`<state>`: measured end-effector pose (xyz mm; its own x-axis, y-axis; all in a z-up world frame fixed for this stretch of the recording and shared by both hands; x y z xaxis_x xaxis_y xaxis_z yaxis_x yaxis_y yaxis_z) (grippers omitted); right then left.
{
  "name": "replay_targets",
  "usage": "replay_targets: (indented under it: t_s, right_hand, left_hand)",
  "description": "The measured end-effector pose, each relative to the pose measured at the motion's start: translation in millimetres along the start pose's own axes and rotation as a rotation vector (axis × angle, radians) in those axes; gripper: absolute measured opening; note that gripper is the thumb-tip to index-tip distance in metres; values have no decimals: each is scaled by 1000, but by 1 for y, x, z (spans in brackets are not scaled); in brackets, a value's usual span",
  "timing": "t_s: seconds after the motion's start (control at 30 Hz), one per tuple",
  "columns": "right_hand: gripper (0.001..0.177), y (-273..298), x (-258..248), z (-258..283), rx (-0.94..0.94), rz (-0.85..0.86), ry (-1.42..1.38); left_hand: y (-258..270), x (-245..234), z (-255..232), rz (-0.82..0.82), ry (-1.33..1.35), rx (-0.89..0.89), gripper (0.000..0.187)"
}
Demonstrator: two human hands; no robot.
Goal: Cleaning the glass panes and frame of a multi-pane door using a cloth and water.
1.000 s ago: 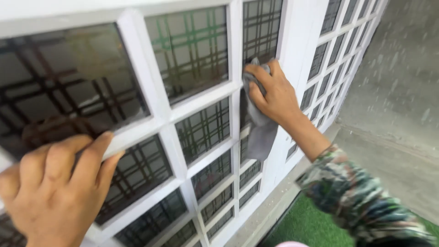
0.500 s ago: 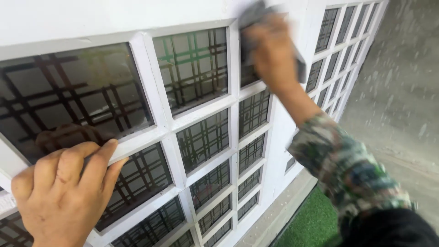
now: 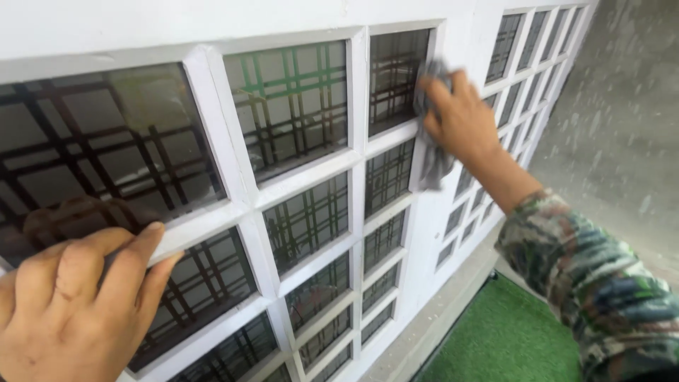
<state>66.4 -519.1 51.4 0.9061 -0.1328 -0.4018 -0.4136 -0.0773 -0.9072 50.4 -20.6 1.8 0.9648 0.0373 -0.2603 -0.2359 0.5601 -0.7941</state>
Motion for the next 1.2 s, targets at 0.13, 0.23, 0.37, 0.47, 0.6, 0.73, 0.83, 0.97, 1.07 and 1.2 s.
replay_targets:
  t_s: [0.13,0.23,0.37,0.47,0.6,0.73,0.83,0.97,1.07,1.2]
  right_hand:
    - [49,9,-3,8,163,318,69]
    - [44,0,9,0,270,435,-7]
    - [37,-2,20,25,278,544,-419]
    - [41,13,4,65,275,504,-523]
    - [39,38,-8,71,214,532,-902]
    - [43,48,-31,121,419,508,-552]
    - [51,47,13,135,295,-278,-701]
    - [56,-8,45,141,54,-362,-599]
    - [50,-77,57,122,92,-553,-539]
    - [34,-80,67,103,117,-568,-652]
  left_hand:
    - [4,3,-3,-79,40,-17,38]
    - [0,-5,-3,-249,119,-63,30]
    - [-1,-9,-4,-288,191,-83,27]
    - [-3,-16,-3,-301,223,-88,31]
    - [-5,-18,-2,-312,245,-92,32]
    - [4,0,-4,-284,301,-103,34]
    - [2,-4,-3,-285,307,-104,33]
    - [-2,-7,-4,-282,273,-99,28]
    - [-3,-6,-2,-281,253,-88,27]
    - [-14,-21,-1,-309,246,-88,28]
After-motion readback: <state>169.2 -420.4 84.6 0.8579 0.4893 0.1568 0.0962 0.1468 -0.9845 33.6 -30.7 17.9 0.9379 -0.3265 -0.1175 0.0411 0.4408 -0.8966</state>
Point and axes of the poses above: each hand's wrist, its own y-axis away from the middle knuckle, its own x-axis out of the palm, z = x × y, the point moved 1 cm from there along -y, towards the middle knuckle, and after that the axes turned 2 degrees about -z, right-handed, at the moved point
